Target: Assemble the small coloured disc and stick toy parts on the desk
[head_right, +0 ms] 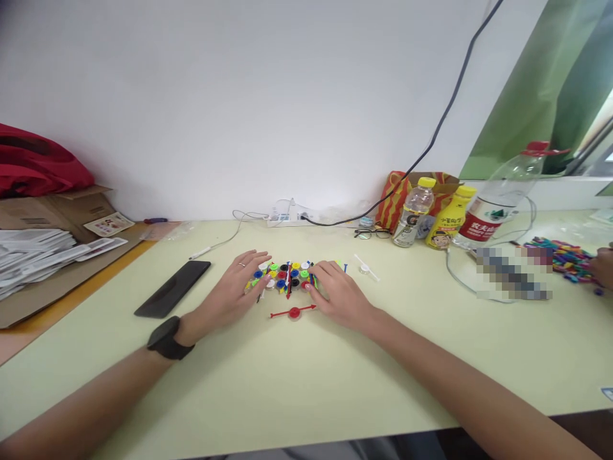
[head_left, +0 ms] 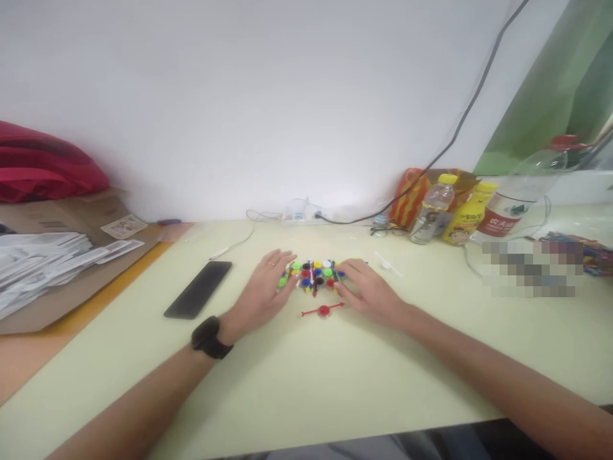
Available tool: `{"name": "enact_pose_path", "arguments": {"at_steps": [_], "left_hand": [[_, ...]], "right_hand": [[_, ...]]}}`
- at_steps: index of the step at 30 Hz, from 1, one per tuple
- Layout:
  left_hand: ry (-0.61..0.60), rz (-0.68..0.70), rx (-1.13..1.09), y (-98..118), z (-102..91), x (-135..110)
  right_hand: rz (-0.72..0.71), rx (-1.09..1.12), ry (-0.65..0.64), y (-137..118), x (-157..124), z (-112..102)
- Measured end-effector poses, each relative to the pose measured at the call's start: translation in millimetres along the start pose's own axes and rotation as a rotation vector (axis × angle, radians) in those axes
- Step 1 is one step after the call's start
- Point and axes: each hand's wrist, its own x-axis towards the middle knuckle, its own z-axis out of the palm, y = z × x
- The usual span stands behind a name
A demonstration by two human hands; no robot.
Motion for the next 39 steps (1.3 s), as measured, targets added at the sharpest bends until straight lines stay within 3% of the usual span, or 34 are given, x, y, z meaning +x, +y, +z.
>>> {"name": "enact_pose_path", "arguments": {"at_steps": [4,12,22,27,33,39], "left_hand": [[-0.154,-0.004,0.108,-20.9,9.7,11.6],[-0.272,0.016,0.175,-23.9,36.0,29.7],[-0.225,0.077,0.224,-38.5,47.4,51.1],[-0.157,0.027,0.226,-41.4,51.7,53.6],[-0.019,0.02,0.224,-38.8,46.9,48.3],[-0.155,0.222,0.146,-18.4,42.8,44.7]], "right_hand": [[-0.005,-0.152,-0.092,21.1,16.3,14.5],[-0.036,-0.254,-0.276,29.4,44.2,43.9],[-0.014,-0.315,-0.305,44.3,62.8,53.6],[-0.012,-0.347,-0.278,46.8,71.0,38.6],[0.23,-0.371,-0.188,53.3,46.5,4.7],[0.339,-0.342,-0.249,60.8,12.0,14.9]]}}
